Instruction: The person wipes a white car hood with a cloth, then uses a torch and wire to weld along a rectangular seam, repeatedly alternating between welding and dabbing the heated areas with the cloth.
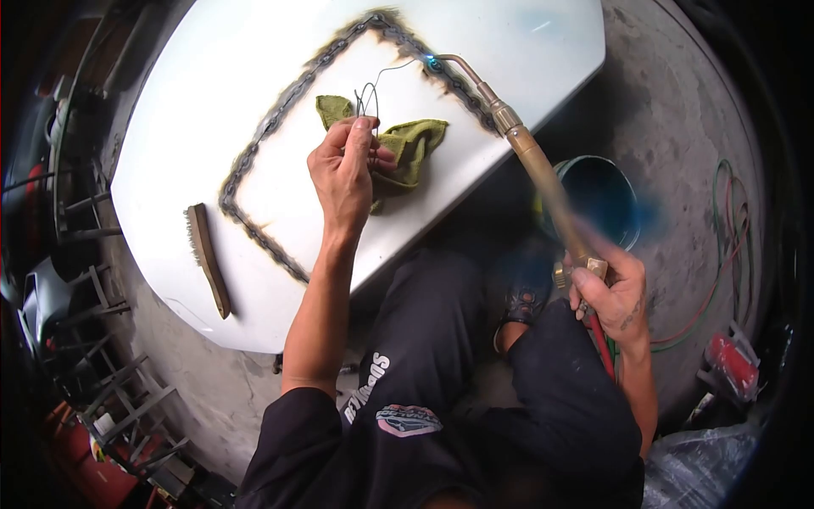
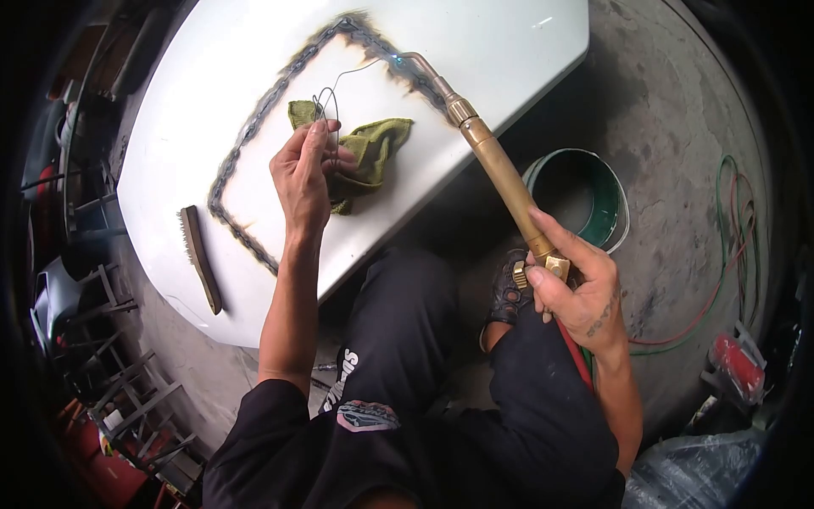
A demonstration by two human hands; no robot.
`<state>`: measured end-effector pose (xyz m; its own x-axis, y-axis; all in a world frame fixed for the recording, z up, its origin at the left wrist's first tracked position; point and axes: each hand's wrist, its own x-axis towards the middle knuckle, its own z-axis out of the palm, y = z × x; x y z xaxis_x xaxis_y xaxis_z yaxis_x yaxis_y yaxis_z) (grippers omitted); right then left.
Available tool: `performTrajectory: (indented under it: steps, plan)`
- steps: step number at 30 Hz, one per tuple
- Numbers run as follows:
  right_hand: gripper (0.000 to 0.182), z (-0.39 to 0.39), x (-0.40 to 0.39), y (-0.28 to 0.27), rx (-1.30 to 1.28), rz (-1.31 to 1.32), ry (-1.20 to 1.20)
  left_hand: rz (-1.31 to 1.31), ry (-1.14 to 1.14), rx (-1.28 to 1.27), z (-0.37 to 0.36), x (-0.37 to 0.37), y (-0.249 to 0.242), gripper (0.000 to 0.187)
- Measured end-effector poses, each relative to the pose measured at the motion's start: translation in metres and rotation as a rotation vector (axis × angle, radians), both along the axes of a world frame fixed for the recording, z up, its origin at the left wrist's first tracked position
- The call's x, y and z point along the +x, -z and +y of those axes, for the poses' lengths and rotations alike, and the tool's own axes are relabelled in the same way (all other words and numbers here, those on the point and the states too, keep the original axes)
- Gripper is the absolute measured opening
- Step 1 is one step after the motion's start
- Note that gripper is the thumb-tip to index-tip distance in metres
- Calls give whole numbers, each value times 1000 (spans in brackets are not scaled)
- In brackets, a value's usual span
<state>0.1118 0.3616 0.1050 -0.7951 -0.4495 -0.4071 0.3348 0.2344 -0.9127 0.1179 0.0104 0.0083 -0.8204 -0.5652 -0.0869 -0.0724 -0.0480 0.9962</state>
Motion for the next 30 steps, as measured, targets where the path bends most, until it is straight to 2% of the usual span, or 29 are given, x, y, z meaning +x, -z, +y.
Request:
performTrajectory:
  steps: [30]
  plan:
    - [59,-1,-4,3,-21,-15,-1,-3,36,14,-2,5,3,37]
